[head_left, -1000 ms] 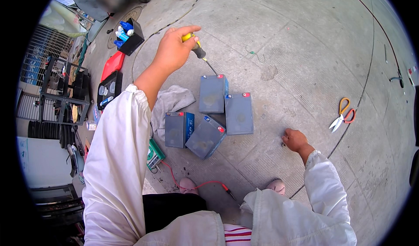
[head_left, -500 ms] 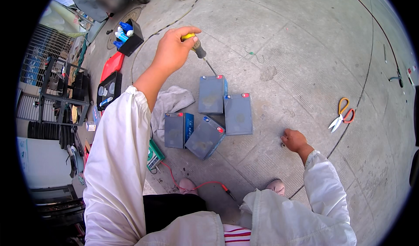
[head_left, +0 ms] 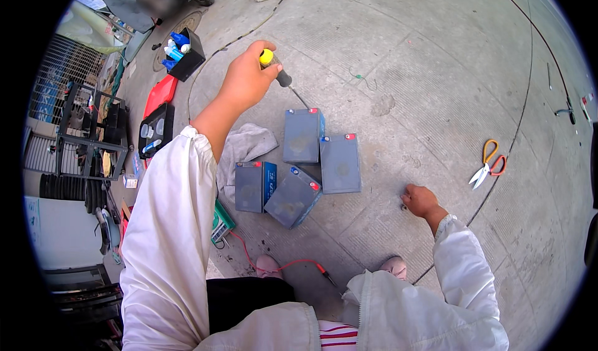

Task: The person uses a yellow screwdriver to test the terminals of several gray rectangular batteries arranged on the floor. The person repeatedly touches the screwdriver to the positive and negative terminals of each battery, likely checking for voltage or continuity.

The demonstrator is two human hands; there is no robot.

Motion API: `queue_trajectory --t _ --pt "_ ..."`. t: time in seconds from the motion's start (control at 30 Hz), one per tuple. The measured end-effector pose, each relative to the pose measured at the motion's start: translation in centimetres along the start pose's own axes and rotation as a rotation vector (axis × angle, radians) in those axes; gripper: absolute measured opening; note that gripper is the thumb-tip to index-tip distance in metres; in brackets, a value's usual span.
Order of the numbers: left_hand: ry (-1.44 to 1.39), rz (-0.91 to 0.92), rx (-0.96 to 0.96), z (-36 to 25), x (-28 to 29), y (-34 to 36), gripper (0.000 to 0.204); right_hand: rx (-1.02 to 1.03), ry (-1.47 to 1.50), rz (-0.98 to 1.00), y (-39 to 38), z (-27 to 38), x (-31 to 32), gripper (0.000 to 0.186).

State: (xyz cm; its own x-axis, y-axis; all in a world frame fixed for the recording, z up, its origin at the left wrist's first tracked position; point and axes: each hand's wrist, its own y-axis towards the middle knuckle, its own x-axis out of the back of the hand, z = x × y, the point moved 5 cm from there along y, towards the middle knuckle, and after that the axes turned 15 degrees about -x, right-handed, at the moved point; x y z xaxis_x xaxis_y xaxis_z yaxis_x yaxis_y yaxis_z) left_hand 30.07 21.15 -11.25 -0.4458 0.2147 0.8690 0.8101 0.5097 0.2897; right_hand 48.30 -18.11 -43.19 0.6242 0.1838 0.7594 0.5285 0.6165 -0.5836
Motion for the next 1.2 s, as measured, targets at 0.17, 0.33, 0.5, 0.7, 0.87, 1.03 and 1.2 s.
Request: queue_trajectory --t 0.17,0.33,0.5,0.7,0.87,1.03,1.2 --pt "0.021 0.002 0.035 1.0 -0.3 -0.5 0.038 0.021 -0.005 -0.005 0.1 0.2 0.0 0.026" --pt "0.024 -0.033 0.053 1.0 -0.2 -1.2 0.038 -0.043 -0.065 0.087 0.2 0.1 -0.1 0.029" --pt "0.007 -0.054 -0.021 0.6 -0.7 -1.6 0.038 -0.051 -0.056 0.089 0.0 0.2 0.3 0.03" --pt "0.037 -0.119 0.018 1.8 -0.4 -1.9 0.037 -0.056 -0.071 0.084 0.0 0.5 0.5 0.03" --pt "0.021 -0.092 0.015 1.3 0.0 -2.3 0.038 -0.054 -0.068 0.084 0.0 0.8 0.5 0.03" --pt "0.046 -0.05 -0.146 -3.4 -0.1 -2.5 0.04 -0.056 -0.078 0.086 0.1 0.6 0.5 0.03" --pt "0.076 -0.107 -0.14 -4.4 1.3 -2.0 0.04 -0.058 -0.059 0.058 0.1 0.5 0.5 0.029"
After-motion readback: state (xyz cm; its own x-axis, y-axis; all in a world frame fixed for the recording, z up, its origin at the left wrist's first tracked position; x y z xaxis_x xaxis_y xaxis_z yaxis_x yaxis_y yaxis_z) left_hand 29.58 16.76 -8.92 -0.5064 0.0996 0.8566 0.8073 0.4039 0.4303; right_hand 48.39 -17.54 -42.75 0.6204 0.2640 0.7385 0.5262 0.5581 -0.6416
